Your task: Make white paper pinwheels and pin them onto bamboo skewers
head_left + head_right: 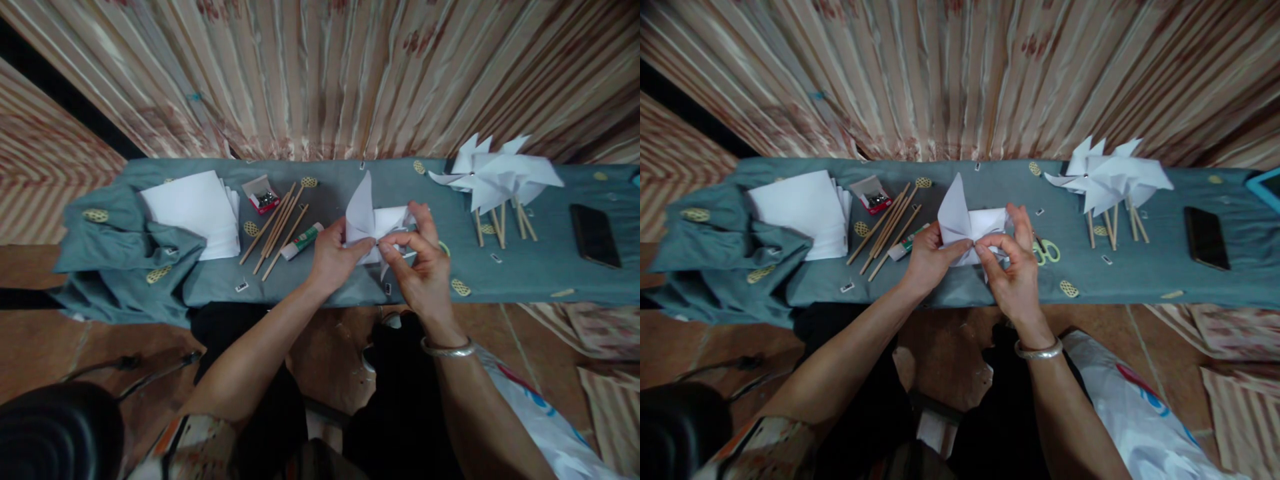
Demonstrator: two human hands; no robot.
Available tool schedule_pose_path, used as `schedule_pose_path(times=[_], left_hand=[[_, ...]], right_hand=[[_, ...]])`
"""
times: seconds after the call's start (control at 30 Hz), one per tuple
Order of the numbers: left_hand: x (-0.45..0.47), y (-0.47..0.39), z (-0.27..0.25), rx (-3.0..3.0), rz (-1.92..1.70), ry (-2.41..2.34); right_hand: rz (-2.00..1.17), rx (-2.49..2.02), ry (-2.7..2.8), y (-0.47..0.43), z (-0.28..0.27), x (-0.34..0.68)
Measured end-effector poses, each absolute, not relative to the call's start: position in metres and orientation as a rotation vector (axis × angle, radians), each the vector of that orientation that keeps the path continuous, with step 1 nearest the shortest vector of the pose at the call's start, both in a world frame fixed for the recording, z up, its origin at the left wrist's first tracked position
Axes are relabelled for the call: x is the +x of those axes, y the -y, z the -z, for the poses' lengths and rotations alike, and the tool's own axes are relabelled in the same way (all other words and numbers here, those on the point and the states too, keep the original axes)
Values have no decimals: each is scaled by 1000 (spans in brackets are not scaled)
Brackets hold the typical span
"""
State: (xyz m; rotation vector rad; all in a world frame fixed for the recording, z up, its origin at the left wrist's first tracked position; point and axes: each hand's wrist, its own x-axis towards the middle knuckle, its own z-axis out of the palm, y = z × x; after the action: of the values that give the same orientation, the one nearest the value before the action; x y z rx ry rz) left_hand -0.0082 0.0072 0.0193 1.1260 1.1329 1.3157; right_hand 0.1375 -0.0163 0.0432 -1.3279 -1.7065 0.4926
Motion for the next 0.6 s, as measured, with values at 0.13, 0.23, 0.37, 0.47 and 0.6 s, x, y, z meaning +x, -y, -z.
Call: schedule_pose_path(times=[0.13,0.23,0.37,0.47,0.6], left_hand=[[-10,-6,-23,1231,-1319,-1169],[-11,-5,-27,1308,-1297,-1202],[-12,-5,-29,1372,-1267,-1241],[-12,-4,-29,1408,-1256,-1259],[-12,-4,-28,1444,-1271,-1250]], right_hand=[[-519,-1344,1692,16,-41,137],[-556,-1366,1675,16,-40,137],[-588,-1388,1648,16,-40,135],[-604,-1390,1640,16,-40,135],[-620,-1385,1629,16,-39,134]])
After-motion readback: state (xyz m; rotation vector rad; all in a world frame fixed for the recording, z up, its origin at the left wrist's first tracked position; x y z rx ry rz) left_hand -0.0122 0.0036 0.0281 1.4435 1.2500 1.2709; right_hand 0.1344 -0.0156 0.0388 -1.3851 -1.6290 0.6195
